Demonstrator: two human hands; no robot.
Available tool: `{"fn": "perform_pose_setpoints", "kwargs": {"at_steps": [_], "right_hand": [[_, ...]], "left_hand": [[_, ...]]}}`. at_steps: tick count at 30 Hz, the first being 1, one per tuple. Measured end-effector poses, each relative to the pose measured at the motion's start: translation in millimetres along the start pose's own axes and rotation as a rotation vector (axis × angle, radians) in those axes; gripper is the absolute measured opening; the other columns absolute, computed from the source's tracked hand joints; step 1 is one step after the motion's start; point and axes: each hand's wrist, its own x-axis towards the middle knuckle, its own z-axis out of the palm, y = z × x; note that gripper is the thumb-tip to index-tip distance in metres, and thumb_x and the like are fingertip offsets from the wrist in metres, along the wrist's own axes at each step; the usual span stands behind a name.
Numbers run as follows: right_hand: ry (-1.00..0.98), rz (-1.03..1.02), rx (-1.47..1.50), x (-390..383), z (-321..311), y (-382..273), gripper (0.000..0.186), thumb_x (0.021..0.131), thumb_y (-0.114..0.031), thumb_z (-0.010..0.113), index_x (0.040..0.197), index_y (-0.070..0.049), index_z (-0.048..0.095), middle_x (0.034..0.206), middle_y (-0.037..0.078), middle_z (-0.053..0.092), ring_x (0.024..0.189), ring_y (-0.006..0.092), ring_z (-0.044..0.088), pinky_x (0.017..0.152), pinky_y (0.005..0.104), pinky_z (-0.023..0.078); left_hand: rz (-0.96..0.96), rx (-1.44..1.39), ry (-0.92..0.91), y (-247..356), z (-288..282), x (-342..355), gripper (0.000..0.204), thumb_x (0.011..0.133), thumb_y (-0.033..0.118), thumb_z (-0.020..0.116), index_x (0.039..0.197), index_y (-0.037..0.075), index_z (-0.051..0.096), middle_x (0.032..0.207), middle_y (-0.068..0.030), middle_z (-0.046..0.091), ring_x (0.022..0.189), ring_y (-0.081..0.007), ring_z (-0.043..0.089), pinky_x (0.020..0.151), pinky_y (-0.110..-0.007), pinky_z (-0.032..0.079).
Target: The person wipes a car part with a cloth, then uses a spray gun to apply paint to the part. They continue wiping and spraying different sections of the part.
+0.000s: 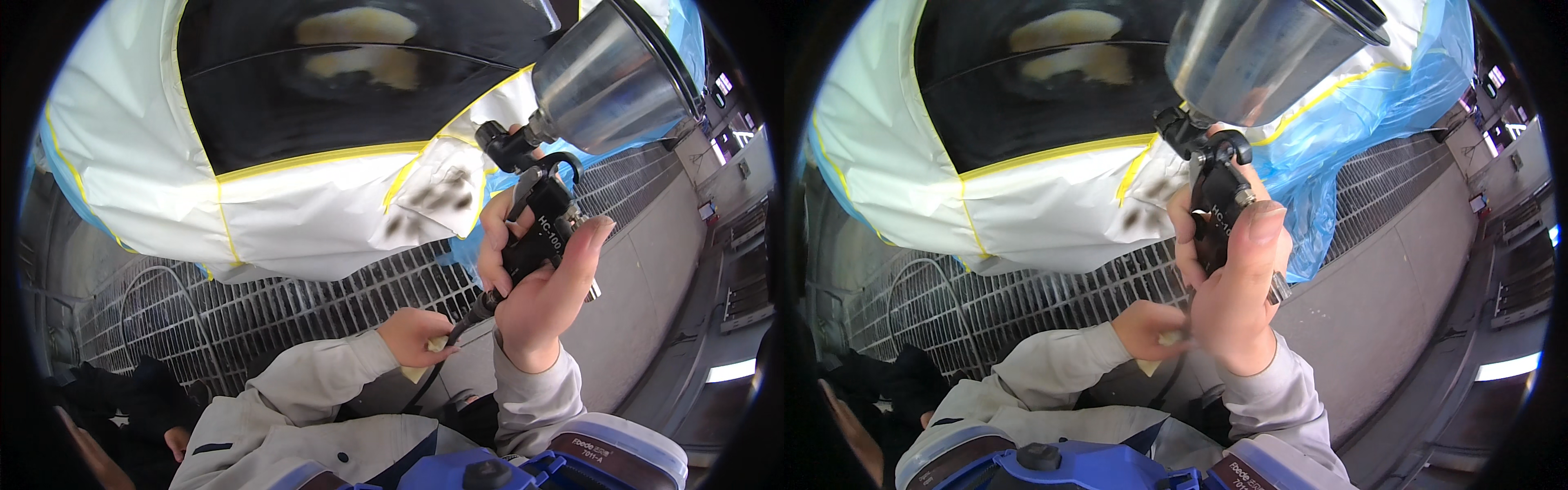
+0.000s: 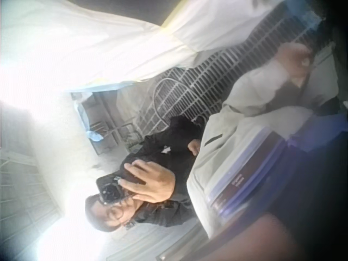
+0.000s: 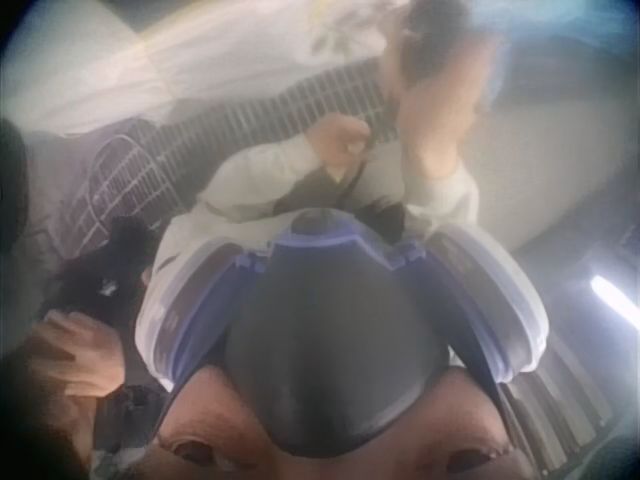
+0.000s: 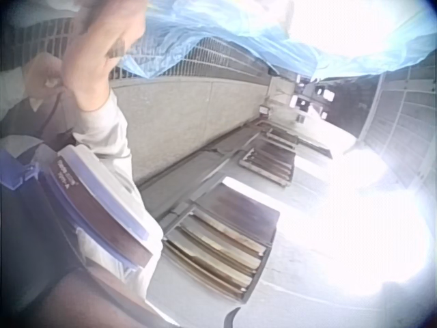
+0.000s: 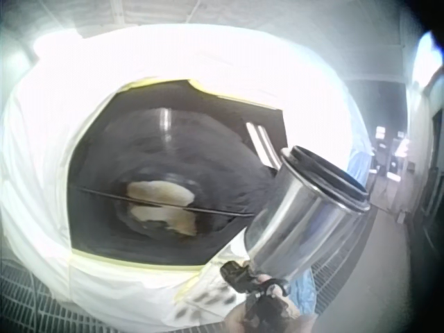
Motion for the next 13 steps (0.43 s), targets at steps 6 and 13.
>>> {"fn": "perform_pose_setpoints", "kwargs": {"at_steps": [6, 13], "right_hand": [[-0.047, 0.053, 0.054, 0.4, 3.8, -4.0, 0.093, 0.104, -0.079, 0.031, 0.145, 0.002, 0.047, 0.081, 0.005, 0.059, 0.051, 0.0033, 0.038, 0.048, 0.0208, 0.028], [-0.087, 0.081, 0.067, 4.0, -3.0, -4.9, 0.101, 0.101, -0.082, 0.035, 0.156, 0.003, 0.044, 0.081, 0.003, 0.058, 0.051, 0.0019, 0.039, 0.047, 0.0199, 0.027]], "left_hand": [[-0.014, -0.039, 0.010, -0.9, 0.5, -1.9, 0.019, 0.091, 0.027, 0.080, 0.102, 0.012, 0.076, 0.081, -0.0084, 0.065, 0.071, -0.0306, 0.067, 0.061, -0.039, 0.051], [-0.016, -0.007, 0.019, -1.1, -0.6, -3.2, 0.019, 0.091, 0.027, 0.081, 0.101, 0.012, 0.075, 0.080, -0.0083, 0.064, 0.072, -0.0311, 0.067, 0.061, -0.041, 0.050]]}}
